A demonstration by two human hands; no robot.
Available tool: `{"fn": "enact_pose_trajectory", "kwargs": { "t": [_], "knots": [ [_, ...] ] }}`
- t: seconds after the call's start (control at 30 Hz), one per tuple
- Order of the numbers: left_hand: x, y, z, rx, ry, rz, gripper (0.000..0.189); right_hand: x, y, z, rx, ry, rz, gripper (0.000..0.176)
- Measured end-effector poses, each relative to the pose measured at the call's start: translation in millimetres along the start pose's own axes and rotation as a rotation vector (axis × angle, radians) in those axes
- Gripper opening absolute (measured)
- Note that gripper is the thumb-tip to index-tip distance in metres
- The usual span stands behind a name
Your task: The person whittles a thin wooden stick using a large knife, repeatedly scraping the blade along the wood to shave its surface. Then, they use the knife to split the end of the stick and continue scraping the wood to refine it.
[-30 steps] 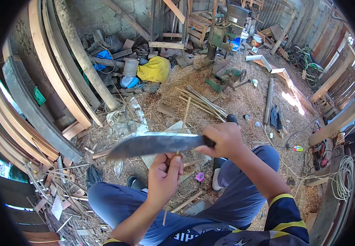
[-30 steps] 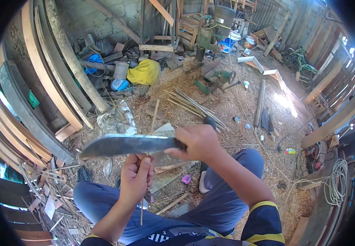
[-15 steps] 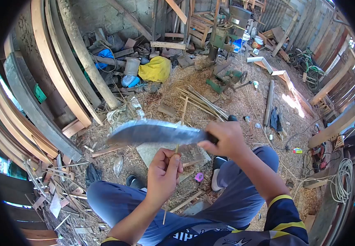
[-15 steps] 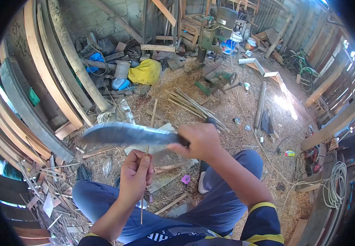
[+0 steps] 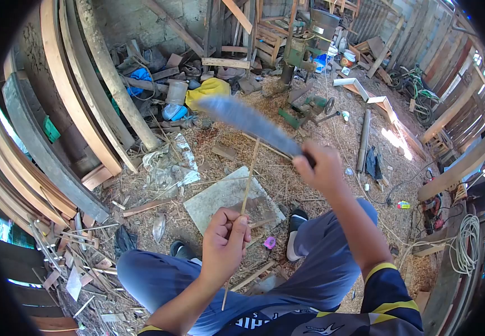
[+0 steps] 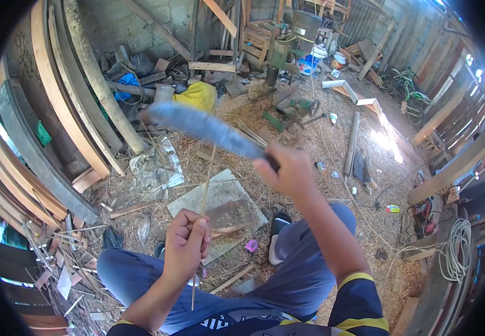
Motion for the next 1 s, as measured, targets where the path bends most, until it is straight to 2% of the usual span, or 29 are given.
{"fn": "enact_pose_trajectory", "kwargs": {
  "t": [0.13,0.2,0.23,0.27,0.37,0.47,0.57,0.73,0.83,0.87,0.97,1.0],
  "knots": [
    [0,1,-1,0.071,0.005,-0.045,0.009,-23,-51,-19,0.313,-0.128,-0.057,0.053],
    [0,-1,-2,0.148,0.015,-0.042,0.009,-28,-55,-19,0.371,-0.161,-0.056,0.049],
    [0,2,-3,0.104,0.011,-0.039,0.009,-31,-57,-18,0.404,-0.178,-0.056,0.048],
    [0,4,-4,0.061,0.005,-0.036,0.009,-30,-51,-15,0.390,-0.141,-0.060,0.046],
    [1,4,-6,0.014,-0.024,-0.017,0.009,-20,-10,2,0.088,0.007,-0.024,0.047],
    [-2,-1,-7,-0.001,-0.046,0.005,0.009,1,22,10,-0.188,0.000,-0.020,0.042],
    [-1,-3,-4,0.013,-0.022,-0.012,0.008,0,-10,-9,0.041,-0.047,0.064,0.041],
    [-4,-3,-4,0.048,0.005,-0.023,0.009,-20,-61,-20,0.389,-0.138,-0.056,0.049],
    [-4,-4,-7,0.030,-0.016,-0.048,0.009,-18,-32,-10,0.337,-0.065,-0.117,0.048],
    [-4,1,-9,0.039,-0.038,-0.072,0.009,-16,-10,-4,0.109,-0.068,-0.030,0.046],
    [-8,-1,-9,0.049,-0.058,-0.080,0.008,7,37,9,-0.288,0.007,-0.033,0.041],
    [-7,-3,-8,0.048,-0.051,-0.071,0.008,11,35,6,-0.270,0.015,0.007,0.041]
  ]
}}
Point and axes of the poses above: each hand's wrist, its own z-axis towards the middle knuckle, its own x-axis out of the back of the hand, y = z × x, the point moved 5 cm from there along z, towards the middle knuckle, and after that the axes turned 12 degrees about -y, right-handed, at the moved point
